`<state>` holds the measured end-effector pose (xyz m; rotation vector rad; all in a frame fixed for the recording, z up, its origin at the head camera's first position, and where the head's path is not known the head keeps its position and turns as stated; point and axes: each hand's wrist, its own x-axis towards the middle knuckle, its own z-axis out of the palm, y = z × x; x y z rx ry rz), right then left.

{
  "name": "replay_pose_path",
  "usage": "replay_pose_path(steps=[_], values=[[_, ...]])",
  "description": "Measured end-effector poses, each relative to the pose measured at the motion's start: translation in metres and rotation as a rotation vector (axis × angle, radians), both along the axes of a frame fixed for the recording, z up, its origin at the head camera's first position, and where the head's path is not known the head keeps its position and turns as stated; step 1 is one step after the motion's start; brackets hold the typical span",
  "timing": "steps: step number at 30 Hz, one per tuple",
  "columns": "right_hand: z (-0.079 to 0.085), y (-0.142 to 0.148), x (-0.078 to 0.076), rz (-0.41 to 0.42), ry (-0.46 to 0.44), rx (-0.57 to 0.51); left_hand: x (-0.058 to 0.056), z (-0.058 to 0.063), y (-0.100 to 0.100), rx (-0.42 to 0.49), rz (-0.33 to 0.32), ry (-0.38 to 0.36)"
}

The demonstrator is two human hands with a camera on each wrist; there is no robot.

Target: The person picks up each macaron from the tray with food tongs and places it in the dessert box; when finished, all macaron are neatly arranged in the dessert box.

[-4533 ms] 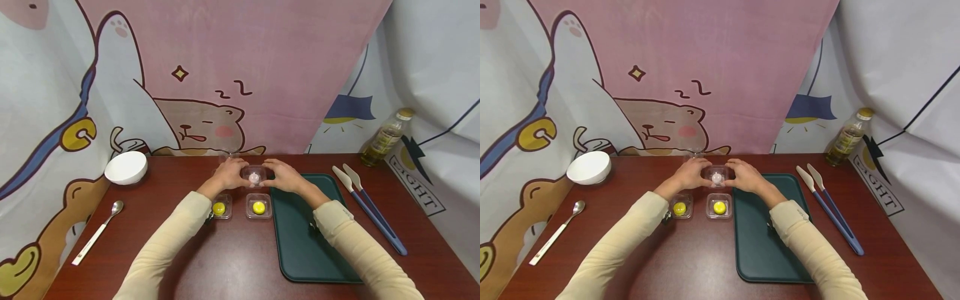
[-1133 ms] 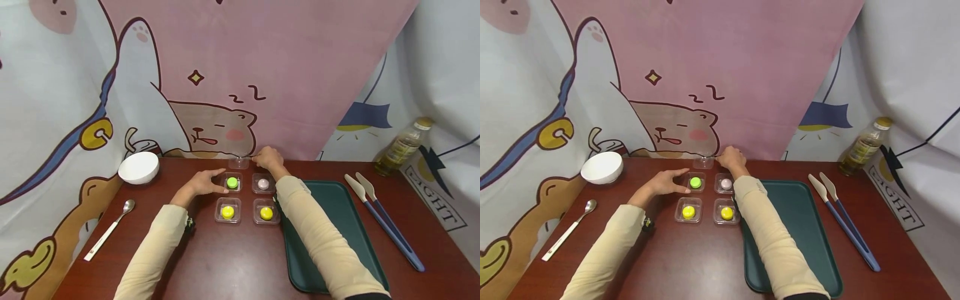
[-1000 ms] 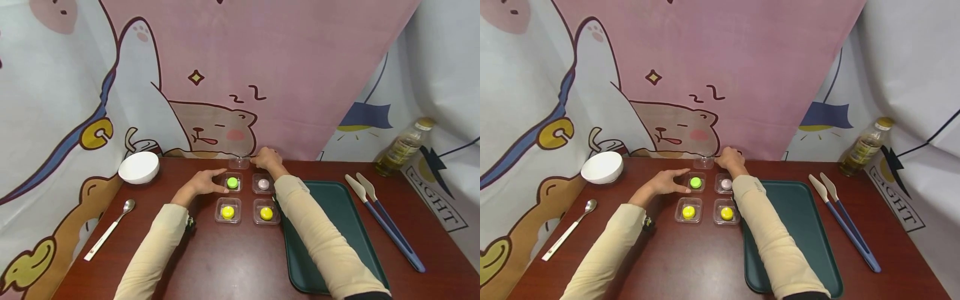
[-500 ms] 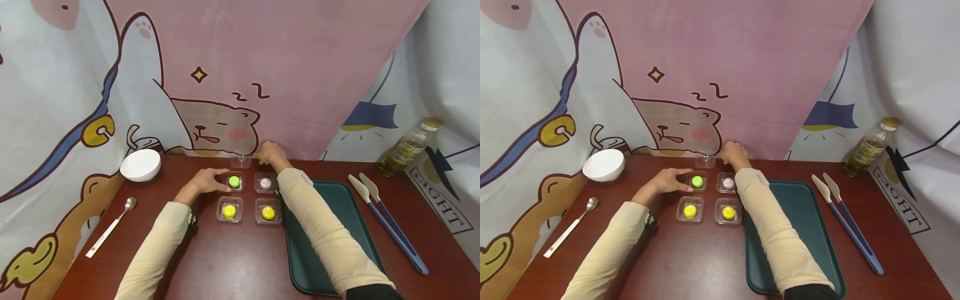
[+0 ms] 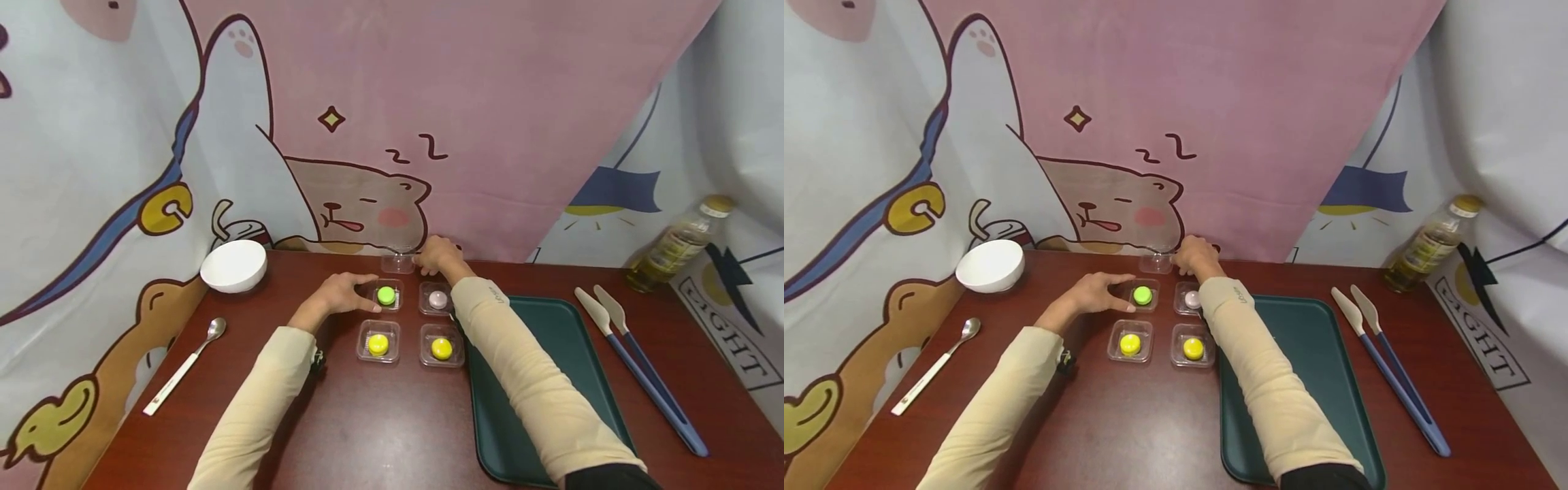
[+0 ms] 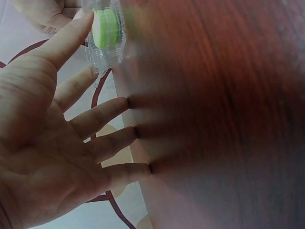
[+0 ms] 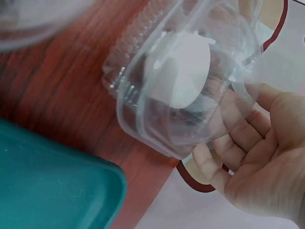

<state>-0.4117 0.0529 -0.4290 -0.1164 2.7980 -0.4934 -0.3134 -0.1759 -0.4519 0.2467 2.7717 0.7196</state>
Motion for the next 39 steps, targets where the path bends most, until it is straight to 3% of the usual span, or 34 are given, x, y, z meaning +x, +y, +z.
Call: replay_pose_path(steps=[13,21,33,39], values=[[0.015,-0.003,0.003,0.012,0.006,0.029,-0.006,0.000,0.002,0.008,-0.002,0.019],[0.005,-0.005,0.003,0.020,0.009,0.035,-0.004,-0.001,0.003,-0.006,0.003,0.010],[0.003,-0.004,0.003,-0.039,0.039,0.036,-0.002,-0.001,0.002,-0.042,-0.032,0.042],[0.007,0.002,0.004,0.021,0.075,-0.011,-0.001,-0.001,-0.001,-0.029,-0.021,0.040]])
